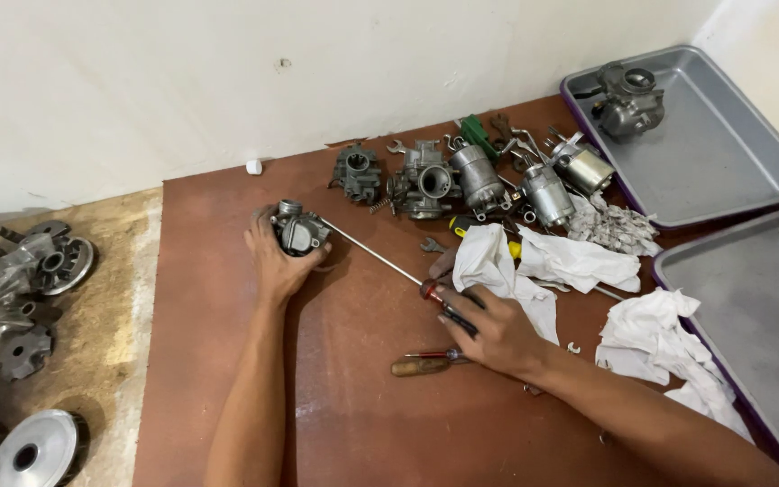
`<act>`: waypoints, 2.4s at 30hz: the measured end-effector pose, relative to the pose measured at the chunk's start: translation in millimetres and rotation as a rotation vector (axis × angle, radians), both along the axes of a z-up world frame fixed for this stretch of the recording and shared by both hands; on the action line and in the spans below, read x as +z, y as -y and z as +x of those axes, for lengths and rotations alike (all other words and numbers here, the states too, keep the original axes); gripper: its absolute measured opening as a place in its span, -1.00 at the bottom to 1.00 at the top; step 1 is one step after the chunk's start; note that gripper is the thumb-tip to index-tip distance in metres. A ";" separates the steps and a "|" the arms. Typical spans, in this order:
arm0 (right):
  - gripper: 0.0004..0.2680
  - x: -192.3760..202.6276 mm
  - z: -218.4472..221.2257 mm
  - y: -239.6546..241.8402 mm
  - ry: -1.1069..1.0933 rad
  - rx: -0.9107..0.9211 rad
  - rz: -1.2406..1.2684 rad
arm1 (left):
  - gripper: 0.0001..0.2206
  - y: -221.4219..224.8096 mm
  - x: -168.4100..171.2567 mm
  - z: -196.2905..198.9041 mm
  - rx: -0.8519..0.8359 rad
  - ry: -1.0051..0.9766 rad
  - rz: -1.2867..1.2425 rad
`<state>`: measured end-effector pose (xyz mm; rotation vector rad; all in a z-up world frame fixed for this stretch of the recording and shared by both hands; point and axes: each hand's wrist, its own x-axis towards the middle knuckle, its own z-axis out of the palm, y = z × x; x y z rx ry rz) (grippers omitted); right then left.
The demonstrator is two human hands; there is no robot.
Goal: The recorder is disassembling and assembling motorcycle carburetor components on a workbench.
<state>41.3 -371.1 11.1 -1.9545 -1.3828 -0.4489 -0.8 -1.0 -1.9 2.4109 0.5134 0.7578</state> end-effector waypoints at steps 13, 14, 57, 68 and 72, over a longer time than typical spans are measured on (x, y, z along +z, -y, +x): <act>-0.72 15.2 15.4 -4.3 -0.876 -0.130 -0.039 | -0.03 -4.9 -7.5 0.5 0.007 0.048 0.019; -0.73 13.2 21.4 -2.9 -1.034 -0.132 -0.048 | -0.03 -3.5 -4.8 0.0 0.000 0.040 0.000; -0.58 3.1 -2.7 -2.7 -0.282 -0.090 -0.141 | -0.20 3.1 5.7 2.7 -0.051 0.099 0.092; -0.68 7.2 -1.5 -6.0 -0.886 -0.132 -0.196 | -0.15 2.4 3.2 2.6 -0.008 0.047 0.038; -0.71 7.6 -2.2 -3.5 -0.519 0.024 0.082 | -0.11 -0.5 -2.0 4.0 0.024 -0.003 0.032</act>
